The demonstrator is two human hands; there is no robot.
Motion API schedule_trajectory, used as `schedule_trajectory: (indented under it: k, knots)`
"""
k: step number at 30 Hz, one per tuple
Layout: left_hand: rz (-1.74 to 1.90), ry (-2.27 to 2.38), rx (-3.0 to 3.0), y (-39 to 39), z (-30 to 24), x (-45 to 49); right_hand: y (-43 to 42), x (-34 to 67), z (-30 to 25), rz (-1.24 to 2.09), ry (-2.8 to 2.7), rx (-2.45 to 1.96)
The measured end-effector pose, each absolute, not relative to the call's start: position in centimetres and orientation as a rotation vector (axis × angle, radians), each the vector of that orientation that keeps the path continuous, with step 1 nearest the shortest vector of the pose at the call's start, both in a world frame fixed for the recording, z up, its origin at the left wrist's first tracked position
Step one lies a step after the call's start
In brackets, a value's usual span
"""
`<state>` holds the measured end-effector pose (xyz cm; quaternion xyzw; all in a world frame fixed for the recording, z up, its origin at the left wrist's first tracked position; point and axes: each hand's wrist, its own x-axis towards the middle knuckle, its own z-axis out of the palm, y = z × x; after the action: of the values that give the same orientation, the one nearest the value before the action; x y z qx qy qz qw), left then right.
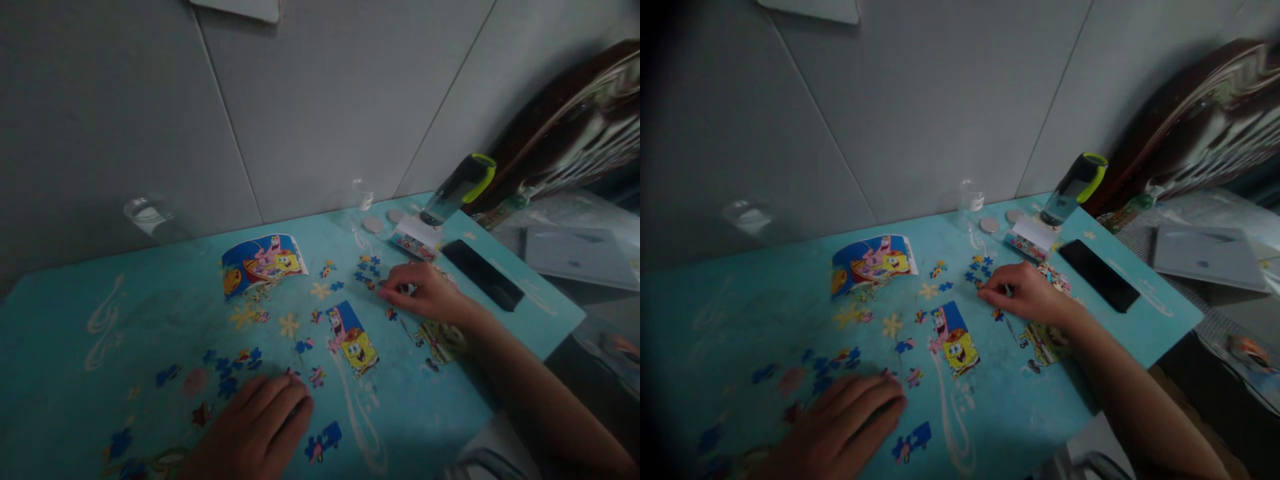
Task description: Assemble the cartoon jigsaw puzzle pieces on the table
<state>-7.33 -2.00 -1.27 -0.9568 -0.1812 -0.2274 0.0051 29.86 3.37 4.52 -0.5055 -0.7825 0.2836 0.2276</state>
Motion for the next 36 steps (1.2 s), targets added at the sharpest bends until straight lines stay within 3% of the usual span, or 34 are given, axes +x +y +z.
schedule_trajectory:
  k: [4,24,36]
  knots:
    - [-0.693,-0.562,-3.027,-1.9,-0.8,-7.4,2.1,30.8,5.8,0.991,-2.312,-1.416]
    - [-0.519,-0.551,-2.791,-2.6,-0.5,-6.5,3.0,32.1,2.0,0.849,-2.417,-1.515]
    - [-0.893,-1.077,-2.702,-0.3,0.7,-10.3,3.7,32.2,1.1,0.826,-2.375,-1.57]
